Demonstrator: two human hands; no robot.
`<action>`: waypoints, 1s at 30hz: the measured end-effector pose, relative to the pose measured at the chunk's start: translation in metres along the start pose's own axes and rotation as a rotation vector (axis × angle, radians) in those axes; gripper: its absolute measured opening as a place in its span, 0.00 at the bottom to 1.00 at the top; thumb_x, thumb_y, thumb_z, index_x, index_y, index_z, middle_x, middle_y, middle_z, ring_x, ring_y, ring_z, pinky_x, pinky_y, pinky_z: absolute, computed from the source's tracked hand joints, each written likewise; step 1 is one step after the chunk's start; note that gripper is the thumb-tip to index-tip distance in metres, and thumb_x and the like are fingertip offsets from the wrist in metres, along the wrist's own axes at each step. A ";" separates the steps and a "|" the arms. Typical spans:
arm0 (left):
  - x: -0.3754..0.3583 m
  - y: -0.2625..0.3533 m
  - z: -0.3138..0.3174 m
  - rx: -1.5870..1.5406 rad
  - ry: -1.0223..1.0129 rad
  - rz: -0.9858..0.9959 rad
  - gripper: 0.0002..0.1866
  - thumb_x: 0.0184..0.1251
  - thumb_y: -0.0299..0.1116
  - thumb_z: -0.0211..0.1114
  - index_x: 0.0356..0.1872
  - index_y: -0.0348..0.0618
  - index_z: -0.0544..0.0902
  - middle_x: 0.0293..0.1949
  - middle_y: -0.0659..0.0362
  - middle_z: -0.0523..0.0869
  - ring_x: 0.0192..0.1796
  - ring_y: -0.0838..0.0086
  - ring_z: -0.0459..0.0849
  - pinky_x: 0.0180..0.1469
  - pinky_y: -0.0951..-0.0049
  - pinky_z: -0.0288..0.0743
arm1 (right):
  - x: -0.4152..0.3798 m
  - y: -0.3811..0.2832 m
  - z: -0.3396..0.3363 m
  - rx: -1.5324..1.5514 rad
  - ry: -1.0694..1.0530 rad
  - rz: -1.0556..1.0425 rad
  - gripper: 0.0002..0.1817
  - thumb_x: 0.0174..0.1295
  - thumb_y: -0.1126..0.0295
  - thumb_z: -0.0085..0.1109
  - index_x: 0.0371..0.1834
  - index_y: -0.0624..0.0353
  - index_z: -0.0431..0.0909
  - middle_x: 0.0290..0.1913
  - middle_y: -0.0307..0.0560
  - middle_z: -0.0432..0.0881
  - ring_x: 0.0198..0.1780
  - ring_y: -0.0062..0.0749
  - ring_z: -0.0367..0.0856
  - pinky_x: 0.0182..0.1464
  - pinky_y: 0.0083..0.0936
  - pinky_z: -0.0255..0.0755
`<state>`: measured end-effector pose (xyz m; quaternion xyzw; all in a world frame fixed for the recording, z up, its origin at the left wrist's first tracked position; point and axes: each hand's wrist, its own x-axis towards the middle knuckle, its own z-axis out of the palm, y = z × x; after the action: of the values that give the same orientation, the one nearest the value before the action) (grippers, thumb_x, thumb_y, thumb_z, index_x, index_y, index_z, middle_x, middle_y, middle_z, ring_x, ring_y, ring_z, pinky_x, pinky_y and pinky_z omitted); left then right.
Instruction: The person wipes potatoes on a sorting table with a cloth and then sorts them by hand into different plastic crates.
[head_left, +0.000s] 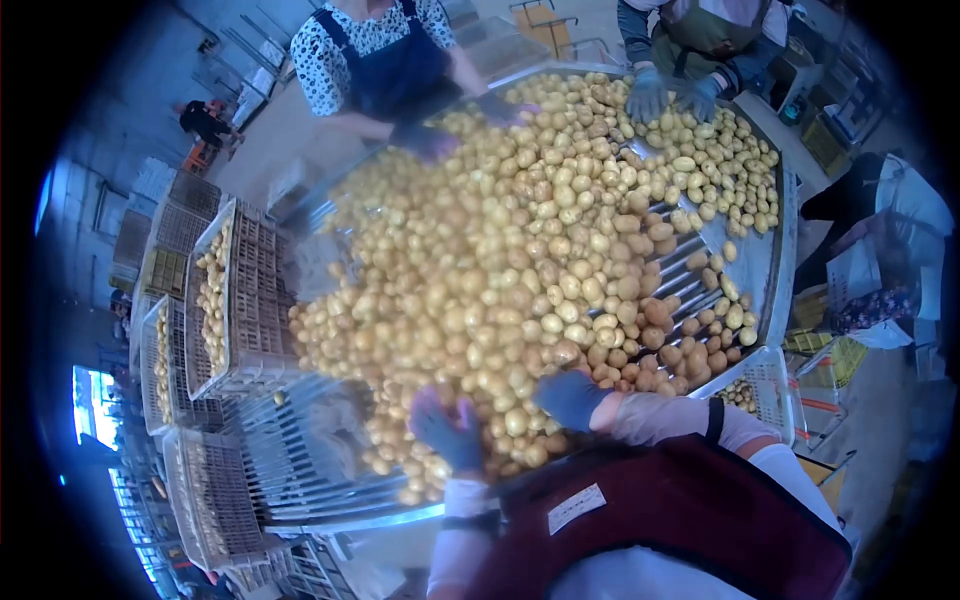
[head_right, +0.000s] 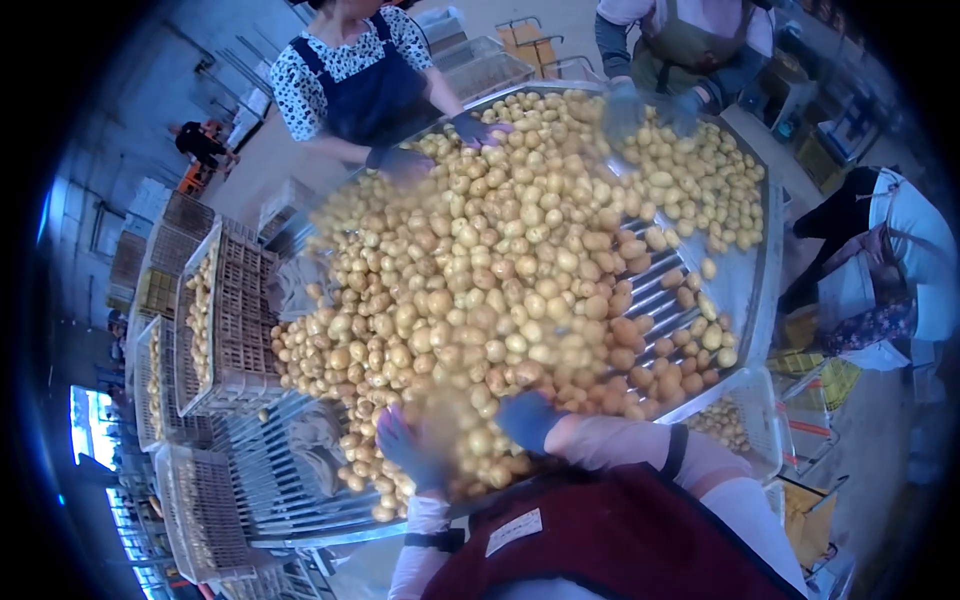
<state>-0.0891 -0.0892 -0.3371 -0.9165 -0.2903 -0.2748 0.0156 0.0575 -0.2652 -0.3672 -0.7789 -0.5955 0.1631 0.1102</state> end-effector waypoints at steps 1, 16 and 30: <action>0.009 0.013 -0.005 0.088 0.036 0.058 0.28 0.69 0.42 0.65 0.65 0.38 0.75 0.60 0.42 0.79 0.64 0.45 0.76 0.67 0.51 0.69 | -0.001 0.001 -0.008 0.044 -0.021 0.004 0.10 0.60 0.66 0.56 0.43 0.54 0.80 0.42 0.48 0.83 0.41 0.47 0.85 0.33 0.43 0.78; 0.057 0.083 0.027 -0.298 -0.632 0.364 0.29 0.55 0.37 0.73 0.61 0.47 0.78 0.49 0.52 0.84 0.46 0.53 0.82 0.49 0.55 0.75 | -0.062 0.036 -0.030 0.672 0.189 0.259 0.16 0.67 0.57 0.57 0.55 0.50 0.78 0.50 0.49 0.79 0.50 0.49 0.82 0.45 0.44 0.77; 0.033 0.067 -0.016 -1.236 -0.568 -0.162 0.18 0.78 0.34 0.52 0.62 0.36 0.75 0.60 0.51 0.81 0.54 0.65 0.83 0.57 0.69 0.77 | -0.029 0.016 -0.014 0.243 0.229 -0.049 0.17 0.66 0.62 0.56 0.58 0.46 0.79 0.48 0.49 0.80 0.48 0.47 0.81 0.42 0.43 0.76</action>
<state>-0.0382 -0.1304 -0.2974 -0.7692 -0.1406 -0.1395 -0.6076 0.0699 -0.2972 -0.3564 -0.7586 -0.5737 0.1413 0.2746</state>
